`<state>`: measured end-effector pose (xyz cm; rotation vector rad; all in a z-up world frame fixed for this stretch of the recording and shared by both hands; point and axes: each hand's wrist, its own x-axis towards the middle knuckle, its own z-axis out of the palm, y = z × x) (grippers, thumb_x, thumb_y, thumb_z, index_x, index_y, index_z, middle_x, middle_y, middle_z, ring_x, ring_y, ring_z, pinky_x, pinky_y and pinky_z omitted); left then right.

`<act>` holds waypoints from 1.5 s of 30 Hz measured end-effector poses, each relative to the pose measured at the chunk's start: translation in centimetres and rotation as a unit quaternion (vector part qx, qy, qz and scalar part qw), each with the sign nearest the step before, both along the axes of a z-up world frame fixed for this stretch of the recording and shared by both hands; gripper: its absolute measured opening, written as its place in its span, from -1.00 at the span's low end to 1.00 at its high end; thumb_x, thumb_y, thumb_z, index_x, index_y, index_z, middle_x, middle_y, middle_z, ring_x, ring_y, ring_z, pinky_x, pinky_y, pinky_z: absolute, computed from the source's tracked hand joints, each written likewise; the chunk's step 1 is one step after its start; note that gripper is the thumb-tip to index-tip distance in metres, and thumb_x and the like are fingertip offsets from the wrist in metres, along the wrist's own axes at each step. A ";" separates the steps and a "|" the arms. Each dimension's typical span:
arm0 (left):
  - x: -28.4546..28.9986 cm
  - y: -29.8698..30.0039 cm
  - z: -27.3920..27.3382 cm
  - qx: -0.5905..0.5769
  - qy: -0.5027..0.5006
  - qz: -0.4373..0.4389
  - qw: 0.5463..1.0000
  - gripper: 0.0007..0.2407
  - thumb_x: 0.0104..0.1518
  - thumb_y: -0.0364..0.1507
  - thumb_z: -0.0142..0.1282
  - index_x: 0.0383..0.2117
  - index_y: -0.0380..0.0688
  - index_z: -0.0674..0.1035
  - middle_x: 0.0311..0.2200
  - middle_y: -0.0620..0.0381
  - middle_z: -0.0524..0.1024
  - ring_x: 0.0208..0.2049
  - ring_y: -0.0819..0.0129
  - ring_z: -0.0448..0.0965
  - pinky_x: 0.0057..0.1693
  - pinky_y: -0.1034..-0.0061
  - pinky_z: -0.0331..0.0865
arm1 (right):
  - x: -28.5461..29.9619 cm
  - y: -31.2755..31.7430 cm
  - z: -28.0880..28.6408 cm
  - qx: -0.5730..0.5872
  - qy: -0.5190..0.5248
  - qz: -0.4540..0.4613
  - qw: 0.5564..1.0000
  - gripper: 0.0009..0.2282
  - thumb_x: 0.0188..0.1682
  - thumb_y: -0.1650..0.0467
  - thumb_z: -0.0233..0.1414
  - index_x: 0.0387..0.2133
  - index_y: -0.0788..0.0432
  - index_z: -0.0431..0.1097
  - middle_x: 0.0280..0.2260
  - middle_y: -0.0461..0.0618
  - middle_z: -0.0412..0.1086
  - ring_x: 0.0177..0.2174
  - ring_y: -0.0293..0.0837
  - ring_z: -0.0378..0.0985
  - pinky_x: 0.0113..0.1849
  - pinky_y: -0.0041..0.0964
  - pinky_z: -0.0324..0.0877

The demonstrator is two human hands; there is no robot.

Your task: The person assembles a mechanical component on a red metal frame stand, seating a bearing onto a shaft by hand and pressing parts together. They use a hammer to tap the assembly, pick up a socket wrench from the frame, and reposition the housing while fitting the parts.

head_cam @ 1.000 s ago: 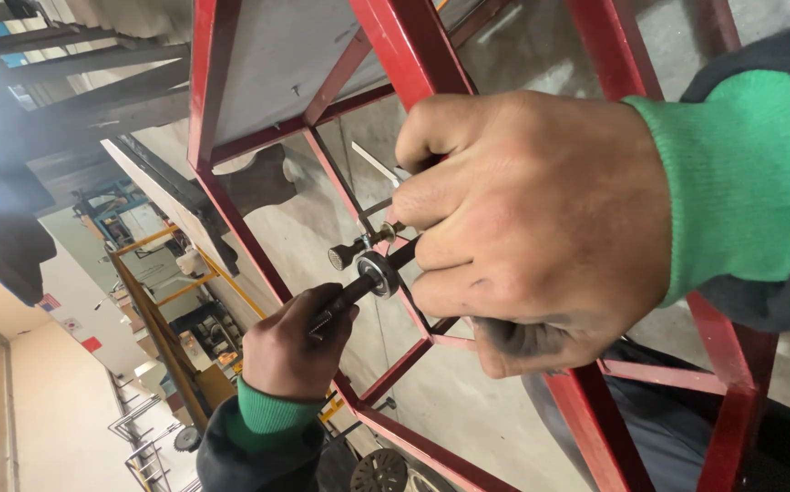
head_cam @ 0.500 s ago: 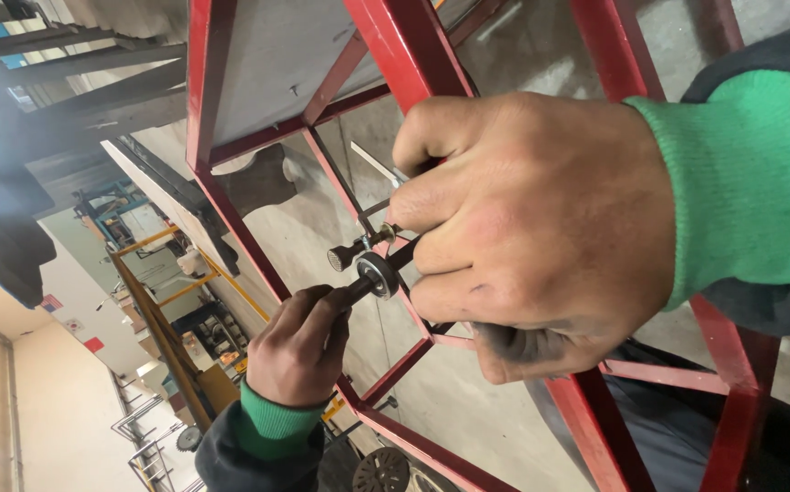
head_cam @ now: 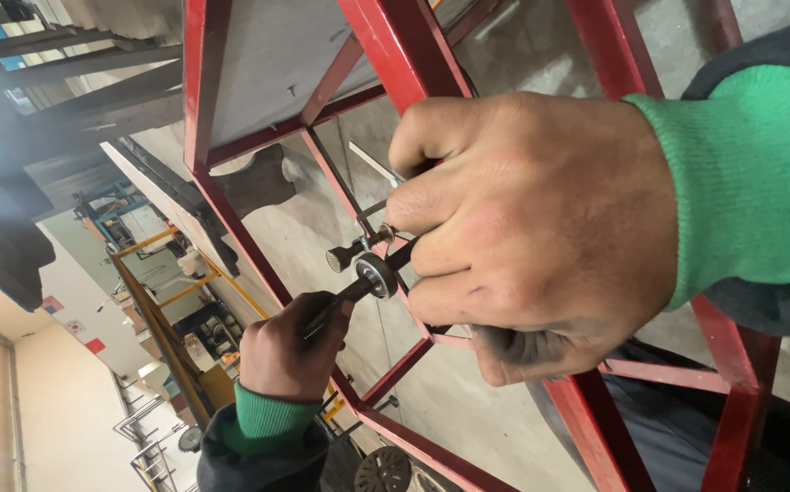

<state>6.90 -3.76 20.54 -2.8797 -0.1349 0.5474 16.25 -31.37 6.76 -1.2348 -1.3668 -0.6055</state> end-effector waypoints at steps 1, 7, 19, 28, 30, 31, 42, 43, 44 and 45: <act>0.0 0.0 0.0 0.000 0.000 0.000 1.000 -0.80 0.11 -0.27 0.23 -0.38 -0.15 0.68 -0.69 0.06 0.59 -0.69 0.22 0.63 -0.46 0.40 0.43 | 0.0 0.0 0.0 0.000 0.000 0.000 1.000 -0.83 -0.24 0.34 0.11 -0.70 0.11 0.30 -0.66 -0.14 0.28 -0.47 -0.08 0.36 -0.14 -0.01 0.29; -0.4 0.4 -0.2 -0.016 -0.026 -0.040 0.999 -0.81 0.05 -0.31 0.29 -0.33 -0.15 0.68 -0.62 0.05 0.63 -0.62 0.24 0.68 -0.42 0.43 0.49 | 0.0 0.0 0.0 0.000 -0.009 -0.017 1.000 -0.83 -0.26 0.34 0.11 -0.69 0.12 0.28 -0.66 -0.12 0.26 -0.44 -0.04 0.36 -0.13 0.01 0.29; -0.8 0.6 -0.2 -0.028 -0.053 -0.178 0.982 -0.82 0.03 -0.45 0.33 -0.25 -0.13 0.65 -0.36 0.12 0.64 -0.44 0.27 0.70 -0.32 0.45 0.53 | 0.1 0.1 0.0 0.003 -0.006 0.000 1.000 -0.84 -0.24 0.35 0.10 -0.68 0.13 0.28 -0.64 -0.11 0.27 -0.46 -0.05 0.34 -0.16 0.00 0.27; -1.0 1.5 -0.3 0.011 -0.043 -0.289 0.956 -0.80 0.00 -0.53 0.29 -0.22 -0.13 0.66 -0.29 0.09 0.60 -0.39 0.20 0.65 -0.32 0.38 0.51 | 0.1 0.1 0.1 -0.003 -0.014 -0.011 1.000 -0.81 -0.19 0.34 0.09 -0.71 0.10 0.28 -0.68 -0.12 0.25 -0.47 -0.06 0.36 -0.16 -0.02 0.28; -0.9 1.6 -0.2 0.028 -0.037 -0.318 0.947 -0.81 0.02 -0.55 0.28 -0.21 -0.15 0.66 -0.27 0.07 0.59 -0.39 0.22 0.63 -0.35 0.38 0.50 | 0.2 0.1 0.1 0.007 -0.019 -0.024 1.000 -0.82 -0.17 0.36 0.08 -0.71 0.08 0.28 -0.67 -0.14 0.27 -0.46 -0.07 0.38 -0.16 -0.04 0.28; -0.9 1.7 -0.3 0.027 -0.038 -0.320 0.946 -0.81 0.02 -0.55 0.28 -0.21 -0.15 0.66 -0.27 0.07 0.59 -0.39 0.22 0.63 -0.35 0.38 0.50 | 0.2 0.1 0.1 0.005 -0.019 -0.026 0.999 -0.82 -0.17 0.36 0.08 -0.71 0.08 0.28 -0.67 -0.14 0.27 -0.46 -0.07 0.38 -0.16 -0.04 0.28; -1.4 2.9 0.0 0.059 -0.065 -0.463 0.882 -0.75 0.02 -0.58 0.21 -0.14 -0.23 0.62 -0.12 -0.09 0.57 -0.19 0.08 0.62 -0.09 0.29 0.51 | 0.1 -0.4 1.0 -0.048 -0.050 -0.031 0.997 -0.94 -0.29 0.38 0.04 -0.60 0.11 0.35 -0.61 -0.11 0.30 -0.43 -0.01 0.37 -0.06 -0.01 0.28; -1.9 2.8 0.7 0.055 -0.083 -0.458 0.883 -0.75 0.02 -0.58 0.21 -0.14 -0.23 0.62 -0.12 -0.09 0.57 -0.19 0.08 0.62 -0.09 0.29 0.51 | -0.1 -0.6 1.1 -0.059 -0.065 -0.027 0.996 -0.94 -0.29 0.38 0.04 -0.60 0.11 0.35 -0.61 -0.11 0.30 -0.43 -0.01 0.37 -0.06 -0.01 0.28; -3.1 2.7 1.4 0.041 -0.164 -0.405 0.899 -0.70 -0.02 -0.55 0.22 -0.10 -0.26 0.57 -0.09 -0.13 0.55 -0.15 0.01 0.60 -0.05 0.26 0.48 | -0.1 -0.7 1.4 -0.091 -0.071 -0.032 0.993 -0.91 -0.29 0.36 0.05 -0.57 0.12 0.37 -0.57 -0.10 0.33 -0.39 -0.01 0.40 -0.06 -0.01 0.27; -4.3 2.7 2.1 0.026 -0.243 -0.348 0.905 -0.64 -0.06 -0.53 0.24 -0.07 -0.29 0.53 -0.06 -0.17 0.53 -0.11 -0.06 0.59 0.00 0.22 0.46 | 0.0 -0.7 1.7 -0.122 -0.078 -0.039 0.989 -0.87 -0.30 0.34 0.05 -0.53 0.13 0.38 -0.53 -0.08 0.36 -0.36 -0.01 0.42 -0.05 -0.01 0.26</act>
